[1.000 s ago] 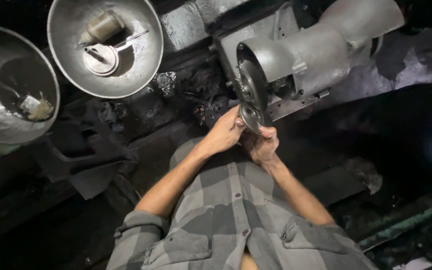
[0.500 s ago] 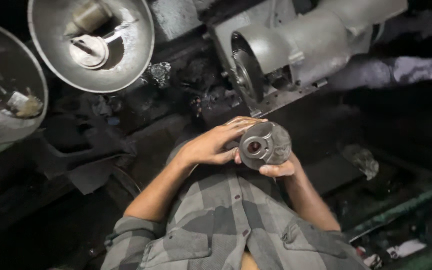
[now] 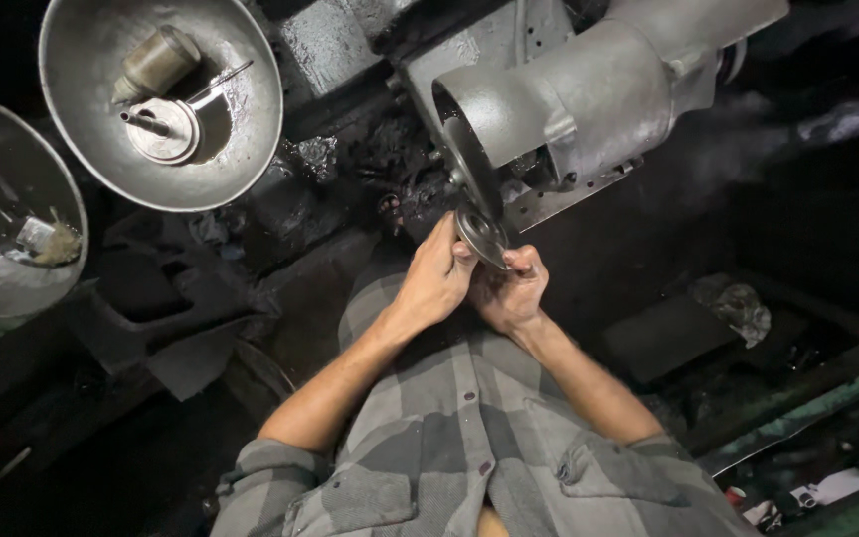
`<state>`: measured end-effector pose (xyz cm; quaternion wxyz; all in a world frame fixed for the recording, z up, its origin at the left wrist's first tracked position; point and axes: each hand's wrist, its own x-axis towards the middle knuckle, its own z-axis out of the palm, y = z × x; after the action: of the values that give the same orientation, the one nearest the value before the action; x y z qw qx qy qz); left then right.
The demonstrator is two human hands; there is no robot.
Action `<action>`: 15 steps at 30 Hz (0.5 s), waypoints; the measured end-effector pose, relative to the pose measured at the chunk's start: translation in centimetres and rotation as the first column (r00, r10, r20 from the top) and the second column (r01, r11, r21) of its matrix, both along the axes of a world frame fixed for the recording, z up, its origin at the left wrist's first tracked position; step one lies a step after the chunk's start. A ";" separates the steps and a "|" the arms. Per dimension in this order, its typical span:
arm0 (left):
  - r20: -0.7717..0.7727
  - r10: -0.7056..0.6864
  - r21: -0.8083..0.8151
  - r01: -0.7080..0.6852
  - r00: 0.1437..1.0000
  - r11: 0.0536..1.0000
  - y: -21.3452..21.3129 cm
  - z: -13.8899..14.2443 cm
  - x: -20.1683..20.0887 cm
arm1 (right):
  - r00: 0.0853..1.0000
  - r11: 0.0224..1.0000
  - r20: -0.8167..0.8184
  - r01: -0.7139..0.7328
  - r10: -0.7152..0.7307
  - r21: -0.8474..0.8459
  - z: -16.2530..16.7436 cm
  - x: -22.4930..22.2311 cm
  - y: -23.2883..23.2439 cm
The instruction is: The person holds small cast metal engine parts, including a finned cylinder casting and round piston-like components, against a spinning bench grinder to grind and smooth their surfaces, rotating and repositioning each part by hand to work different edges, and briefly dips a part in a bowl of liquid between passes.
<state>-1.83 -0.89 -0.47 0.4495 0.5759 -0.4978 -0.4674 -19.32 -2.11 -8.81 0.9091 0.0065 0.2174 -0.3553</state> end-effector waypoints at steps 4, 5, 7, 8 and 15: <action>0.003 0.034 -0.024 -0.034 0.999 0.999 -0.2 -1.5 -0.5 | 0.998 0.992 -0.056 -0.032 0.025 -0.122 0.0 0.4 -0.6; -0.007 0.037 -0.069 -0.038 0.999 0.997 -0.2 -1.9 -0.7 | 0.999 0.996 -0.033 -0.032 0.029 -0.089 0.1 0.5 -0.6; -0.029 0.042 -0.086 -0.044 0.999 0.995 -0.1 -2.7 -1.1 | 1.000 0.999 0.011 -0.025 0.026 -0.024 0.4 0.4 -0.7; -0.038 0.046 -0.062 -0.048 0.998 0.997 -0.2 -3.0 -1.2 | 0.999 0.999 -0.019 -0.029 0.029 -0.037 0.5 0.2 -0.8; -0.075 0.026 -0.038 -0.028 0.997 0.999 -0.4 -3.7 -2.8 | 0.990 0.997 -0.132 -0.062 0.056 -0.044 0.2 -1.3 -0.7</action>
<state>-4.58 -1.31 -4.17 0.4851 0.5559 -0.4819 -0.4726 -20.64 -2.85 -8.63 0.9030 -0.0450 0.2677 -0.3330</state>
